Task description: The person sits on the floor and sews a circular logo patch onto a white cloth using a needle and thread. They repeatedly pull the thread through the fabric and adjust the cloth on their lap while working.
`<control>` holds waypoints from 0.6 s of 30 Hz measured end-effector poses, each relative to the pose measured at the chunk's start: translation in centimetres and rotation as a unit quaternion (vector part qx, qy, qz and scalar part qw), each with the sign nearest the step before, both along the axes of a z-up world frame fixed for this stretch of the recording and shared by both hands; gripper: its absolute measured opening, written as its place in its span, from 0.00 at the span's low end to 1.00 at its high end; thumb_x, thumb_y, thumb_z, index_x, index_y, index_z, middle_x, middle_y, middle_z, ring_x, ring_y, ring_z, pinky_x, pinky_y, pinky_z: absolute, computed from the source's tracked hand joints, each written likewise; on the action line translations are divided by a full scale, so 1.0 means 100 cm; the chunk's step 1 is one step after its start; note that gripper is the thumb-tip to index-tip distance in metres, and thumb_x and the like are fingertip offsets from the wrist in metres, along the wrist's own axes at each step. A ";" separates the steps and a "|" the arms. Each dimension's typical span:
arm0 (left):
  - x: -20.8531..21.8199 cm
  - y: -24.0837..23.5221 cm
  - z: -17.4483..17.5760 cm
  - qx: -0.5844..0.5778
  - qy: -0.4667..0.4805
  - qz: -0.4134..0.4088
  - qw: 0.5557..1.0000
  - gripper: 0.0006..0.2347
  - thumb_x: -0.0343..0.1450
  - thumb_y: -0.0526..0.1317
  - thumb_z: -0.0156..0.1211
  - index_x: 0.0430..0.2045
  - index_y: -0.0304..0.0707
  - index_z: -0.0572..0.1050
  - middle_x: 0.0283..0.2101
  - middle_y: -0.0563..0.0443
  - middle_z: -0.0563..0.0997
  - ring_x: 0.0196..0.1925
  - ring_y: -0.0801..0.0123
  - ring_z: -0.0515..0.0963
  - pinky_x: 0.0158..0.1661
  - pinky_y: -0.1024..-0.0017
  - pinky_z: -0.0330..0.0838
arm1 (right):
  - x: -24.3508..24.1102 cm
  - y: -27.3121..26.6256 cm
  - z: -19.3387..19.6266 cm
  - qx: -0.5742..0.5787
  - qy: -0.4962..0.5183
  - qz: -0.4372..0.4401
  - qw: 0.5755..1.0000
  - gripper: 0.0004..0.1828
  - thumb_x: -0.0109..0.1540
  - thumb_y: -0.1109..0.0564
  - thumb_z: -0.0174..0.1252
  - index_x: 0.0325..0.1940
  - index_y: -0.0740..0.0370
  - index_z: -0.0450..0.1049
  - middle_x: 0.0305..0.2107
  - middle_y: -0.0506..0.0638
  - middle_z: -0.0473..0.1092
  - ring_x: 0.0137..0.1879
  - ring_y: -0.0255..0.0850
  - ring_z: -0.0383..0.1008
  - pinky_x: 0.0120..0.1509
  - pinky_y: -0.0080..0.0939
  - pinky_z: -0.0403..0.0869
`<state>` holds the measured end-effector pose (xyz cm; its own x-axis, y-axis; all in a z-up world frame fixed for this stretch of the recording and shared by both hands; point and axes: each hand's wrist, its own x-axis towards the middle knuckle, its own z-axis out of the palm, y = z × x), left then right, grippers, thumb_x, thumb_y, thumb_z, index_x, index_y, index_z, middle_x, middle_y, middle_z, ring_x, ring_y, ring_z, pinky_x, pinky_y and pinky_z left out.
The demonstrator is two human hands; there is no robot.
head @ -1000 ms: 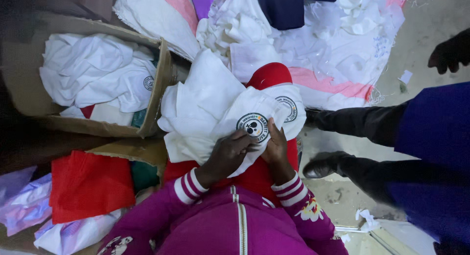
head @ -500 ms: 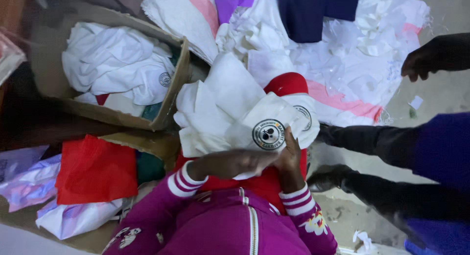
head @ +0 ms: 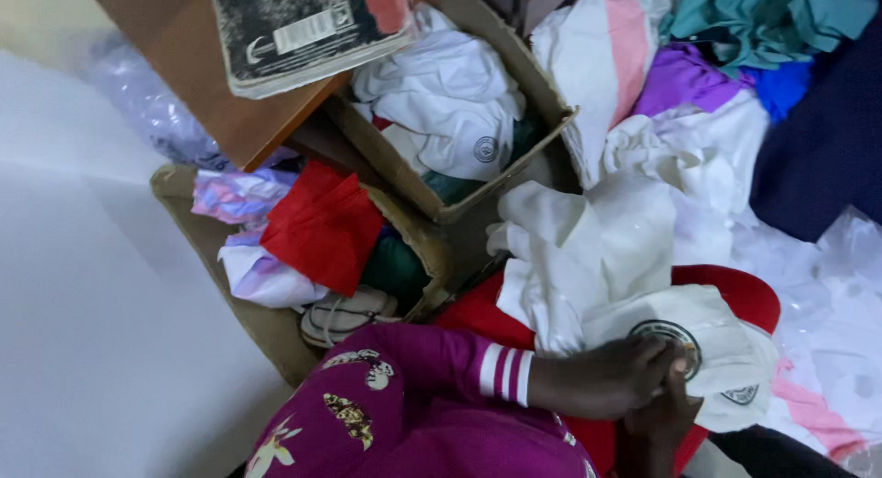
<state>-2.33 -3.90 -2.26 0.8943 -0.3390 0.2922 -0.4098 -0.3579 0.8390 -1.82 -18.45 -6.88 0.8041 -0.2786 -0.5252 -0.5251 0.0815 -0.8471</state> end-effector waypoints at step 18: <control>-0.087 0.501 -0.113 0.588 0.475 0.439 0.486 0.37 0.70 0.48 0.51 0.74 0.21 0.53 0.71 0.19 0.63 0.67 0.19 0.65 0.61 0.21 0.55 | 0.025 0.004 0.013 -0.108 -0.043 0.030 0.993 0.26 0.63 0.41 0.66 0.61 0.53 0.77 0.52 0.40 0.77 0.56 0.32 0.79 0.65 0.33 0.80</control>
